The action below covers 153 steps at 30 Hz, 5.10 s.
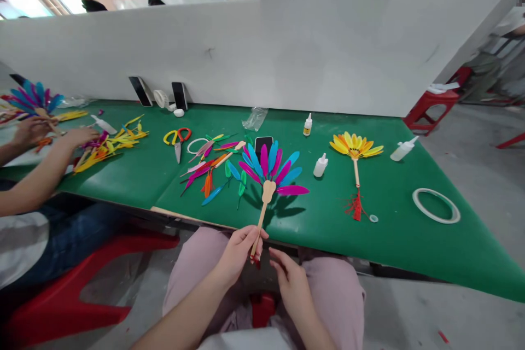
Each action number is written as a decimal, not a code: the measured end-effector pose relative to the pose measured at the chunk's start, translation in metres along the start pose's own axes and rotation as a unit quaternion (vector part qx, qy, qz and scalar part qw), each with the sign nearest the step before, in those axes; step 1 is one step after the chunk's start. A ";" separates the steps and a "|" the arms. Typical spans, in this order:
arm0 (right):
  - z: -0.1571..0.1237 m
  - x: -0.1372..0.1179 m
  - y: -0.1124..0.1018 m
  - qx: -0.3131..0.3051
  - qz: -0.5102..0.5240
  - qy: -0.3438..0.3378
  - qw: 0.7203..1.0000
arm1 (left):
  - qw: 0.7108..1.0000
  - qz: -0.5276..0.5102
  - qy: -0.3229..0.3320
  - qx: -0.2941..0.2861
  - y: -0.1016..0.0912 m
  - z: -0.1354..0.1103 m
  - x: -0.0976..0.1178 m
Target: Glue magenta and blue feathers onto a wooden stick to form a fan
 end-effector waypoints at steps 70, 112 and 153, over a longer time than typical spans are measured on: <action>0.104 -0.097 -0.023 0.200 -0.443 -0.311 0.817 | 0.625 0.640 0.401 -0.195 -0.035 0.111 0.028; 0.087 -0.091 -0.018 0.207 -0.465 -0.373 0.776 | 0.632 0.727 0.251 -0.100 -0.069 0.108 0.046; 0.090 -0.089 -0.018 0.178 -0.445 -0.367 0.797 | 0.667 0.692 0.272 -0.035 -0.064 0.121 0.034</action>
Point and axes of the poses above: each hand's wrist, its own z-axis towards the middle knuckle, its own y-axis out of the palm, x = y × z, the point moved 1 cm from there along z, towards the middle knuckle, and after that the axes turned 11 degrees about y, right-handed, at the moved point
